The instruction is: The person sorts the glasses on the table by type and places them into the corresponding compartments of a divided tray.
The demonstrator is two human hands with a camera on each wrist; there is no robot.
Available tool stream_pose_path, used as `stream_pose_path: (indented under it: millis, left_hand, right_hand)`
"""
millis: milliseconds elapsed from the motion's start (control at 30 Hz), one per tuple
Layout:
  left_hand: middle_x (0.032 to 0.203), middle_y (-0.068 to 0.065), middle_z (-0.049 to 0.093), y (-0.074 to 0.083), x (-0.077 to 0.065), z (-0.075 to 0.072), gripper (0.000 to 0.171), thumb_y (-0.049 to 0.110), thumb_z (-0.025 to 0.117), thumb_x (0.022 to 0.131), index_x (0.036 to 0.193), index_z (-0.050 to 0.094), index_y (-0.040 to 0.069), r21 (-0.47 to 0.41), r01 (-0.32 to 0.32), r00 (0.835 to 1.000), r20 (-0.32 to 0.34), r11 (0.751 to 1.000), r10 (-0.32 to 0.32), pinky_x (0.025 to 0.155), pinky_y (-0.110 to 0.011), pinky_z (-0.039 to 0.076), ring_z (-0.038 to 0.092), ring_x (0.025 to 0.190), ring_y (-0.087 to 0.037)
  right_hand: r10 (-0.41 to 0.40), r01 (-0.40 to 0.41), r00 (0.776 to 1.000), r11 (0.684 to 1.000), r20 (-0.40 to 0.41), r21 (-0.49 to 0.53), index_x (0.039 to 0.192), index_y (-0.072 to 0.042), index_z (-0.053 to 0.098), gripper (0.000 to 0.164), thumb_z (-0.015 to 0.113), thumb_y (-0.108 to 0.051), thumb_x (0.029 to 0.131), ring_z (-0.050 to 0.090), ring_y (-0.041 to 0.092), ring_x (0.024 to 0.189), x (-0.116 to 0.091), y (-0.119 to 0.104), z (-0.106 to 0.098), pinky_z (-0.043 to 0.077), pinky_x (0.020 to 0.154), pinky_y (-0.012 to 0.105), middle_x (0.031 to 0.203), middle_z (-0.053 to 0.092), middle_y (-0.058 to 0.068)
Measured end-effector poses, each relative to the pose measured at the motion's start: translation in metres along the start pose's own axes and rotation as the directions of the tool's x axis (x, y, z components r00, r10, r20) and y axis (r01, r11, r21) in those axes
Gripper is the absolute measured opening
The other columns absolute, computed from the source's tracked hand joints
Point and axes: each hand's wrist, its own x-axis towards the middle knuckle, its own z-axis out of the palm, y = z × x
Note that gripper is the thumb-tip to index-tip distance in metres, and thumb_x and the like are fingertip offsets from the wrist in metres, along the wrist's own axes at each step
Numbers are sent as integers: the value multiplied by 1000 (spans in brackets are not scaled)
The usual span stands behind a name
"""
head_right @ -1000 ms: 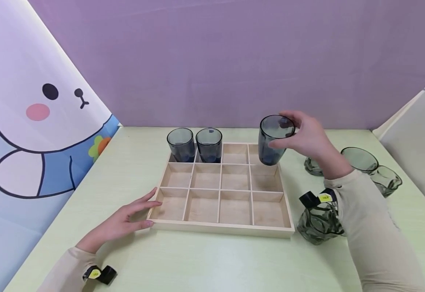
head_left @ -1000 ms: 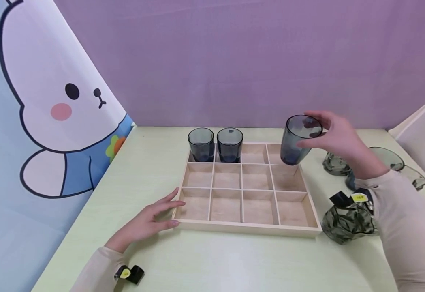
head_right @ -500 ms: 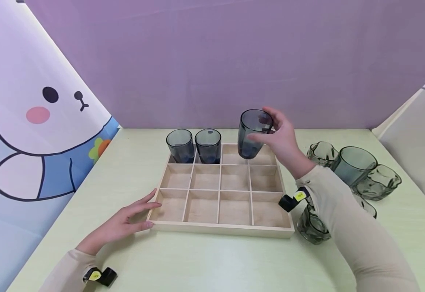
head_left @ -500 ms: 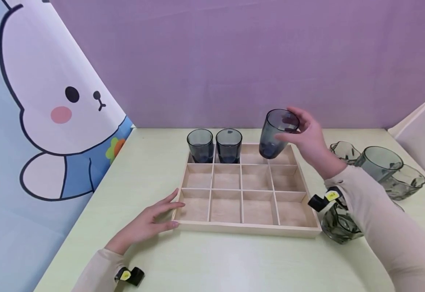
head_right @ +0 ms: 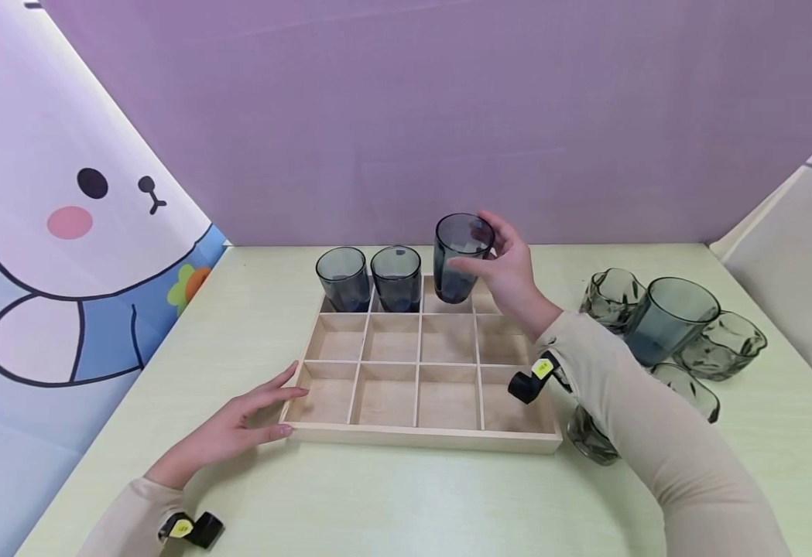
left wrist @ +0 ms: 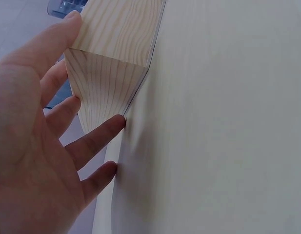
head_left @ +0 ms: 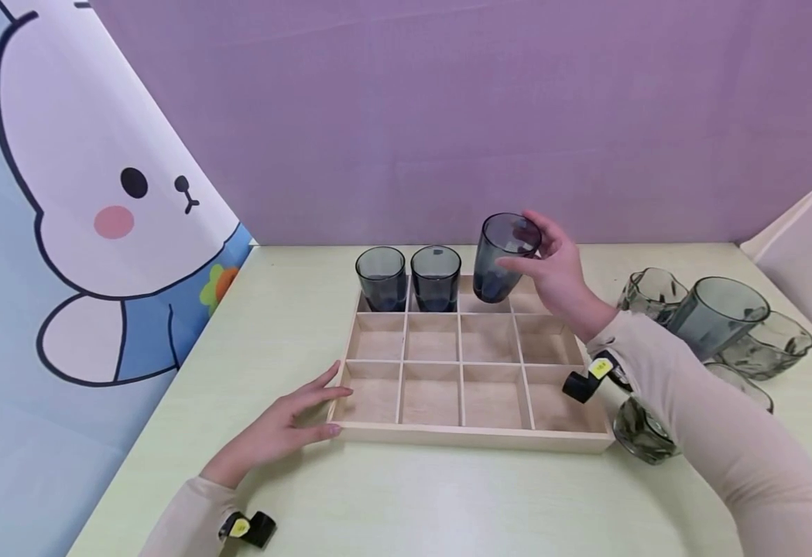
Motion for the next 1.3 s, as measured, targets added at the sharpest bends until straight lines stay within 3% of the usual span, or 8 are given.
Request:
stream_pose_path:
  millis: [300, 533, 800, 933, 1067, 1167, 1300]
  left_hand:
    - [163, -9, 23, 0, 0, 0, 51, 27, 74, 91, 138, 60, 13, 4, -8, 1000, 3, 1000, 8, 112, -60, 25, 24, 146, -36]
    - [163, -7, 22, -1, 0, -1, 51, 27, 74, 91, 138, 60, 15, 4, -2, 1000, 3, 1000, 2, 112, -61, 25, 24, 146, -36]
    - [163, -8, 22, -1, -1, 0, 50, 27, 73, 92, 138, 60, 15, -3, -3, 1000, 2, 1000, 3, 112, -61, 24, 23, 146, -37]
    - [163, -8, 22, -2, -1, 1, 50, 27, 73, 92, 139, 59, 15, -1, -5, 1000, 1, 1000, 5, 112, -61, 24, 23, 146, -37]
    - [163, -8, 22, -1, 0, 1, 51, 27, 73, 92, 139, 59, 14, 0, -3, 1000, 1, 1000, 3, 112, -62, 23, 22, 146, -37]
    - [163, -9, 22, -1, 0, 1, 51, 27, 73, 92, 139, 59, 14, 3, -1, 1000, 0, 1000, 1, 112, -62, 24, 23, 146, -37]
    - [163, -9, 22, -1, 0, 1, 51, 27, 73, 92, 138, 59, 14, 6, 0, 1000, 0, 1000, 0, 111, -62, 24, 23, 146, -36]
  right_hand:
    - [160, -163, 987, 961, -28, -223, 151, -5, 39, 86, 71, 22, 75, 49, 25, 126, -6, 11, 1, 52, 86, 18, 137, 54, 11]
    - [160, -156, 987, 936, -15, -315, 151, -3, 37, 86, 72, 21, 76, 46, 24, 130, -9, 19, 0, 49, 95, 23, 147, 47, 19]
    - [192, -182, 981, 920, -6, -348, 151, -1, 36, 88, 76, 18, 74, 44, 34, 133, -10, 31, -2, 44, 105, 41, 147, 45, 22]
    - [219, -197, 976, 893, 10, -405, 153, -1, 31, 89, 78, 10, 78, 44, 35, 135, -9, 33, -4, 45, 104, 37, 148, 44, 21]
    - [272, -220, 960, 871, 58, -438, 155, -2, 24, 88, 76, 4, 84, 40, 35, 138, -4, 31, -8, 49, 95, 25, 152, 39, 21]
    - [290, -226, 953, 874, 90, -431, 156, 0, 21, 87, 73, 7, 85, 40, 38, 137, -2, 31, -10, 50, 89, 20, 153, 36, 22]
    - [294, -221, 950, 872, 107, -437, 156, -1, 19, 88, 72, 7, 86, 41, 37, 137, -2, 32, -11, 49, 93, 22, 153, 37, 22]
